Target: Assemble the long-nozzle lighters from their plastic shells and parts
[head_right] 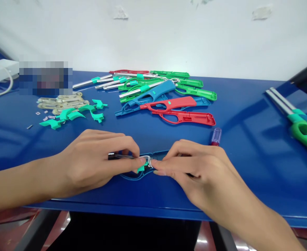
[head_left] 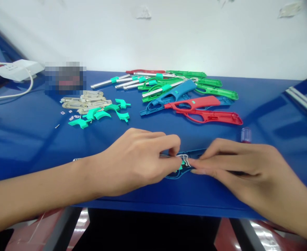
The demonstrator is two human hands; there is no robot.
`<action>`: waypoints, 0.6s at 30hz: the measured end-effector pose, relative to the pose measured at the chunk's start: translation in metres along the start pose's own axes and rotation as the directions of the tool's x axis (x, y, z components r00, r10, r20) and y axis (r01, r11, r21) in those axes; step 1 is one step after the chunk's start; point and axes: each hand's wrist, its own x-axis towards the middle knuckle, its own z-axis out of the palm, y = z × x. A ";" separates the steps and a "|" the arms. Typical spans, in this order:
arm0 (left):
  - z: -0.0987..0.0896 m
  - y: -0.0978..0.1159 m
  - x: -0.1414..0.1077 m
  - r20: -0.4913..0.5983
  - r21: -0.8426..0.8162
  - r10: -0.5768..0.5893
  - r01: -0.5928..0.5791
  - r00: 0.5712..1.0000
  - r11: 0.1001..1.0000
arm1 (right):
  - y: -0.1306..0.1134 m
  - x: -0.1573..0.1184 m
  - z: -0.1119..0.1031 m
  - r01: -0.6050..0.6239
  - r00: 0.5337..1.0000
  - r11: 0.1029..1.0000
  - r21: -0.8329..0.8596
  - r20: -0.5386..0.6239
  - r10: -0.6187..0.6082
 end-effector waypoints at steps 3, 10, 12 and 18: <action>0.000 -0.001 -0.002 -0.011 0.079 0.061 -0.060 0.998 0.995 | 0.001 -0.001 0.000 -0.008 1.000 1.000 -0.004 0.020 0.008; -0.005 -0.001 -0.002 0.007 -0.029 0.002 -0.001 1.000 1.000 | 0.006 -0.004 0.002 0.012 0.999 1.000 -0.023 -0.036 -0.013; -0.009 -0.001 0.000 0.061 -0.110 -0.023 0.030 0.998 0.993 | 0.008 -0.007 0.005 0.001 0.999 1.000 -0.025 -0.054 -0.003; -0.029 -0.005 -0.004 0.063 -0.261 -0.088 0.101 0.994 0.960 | 0.014 -0.019 0.009 -0.026 0.999 0.999 -0.026 -0.041 0.025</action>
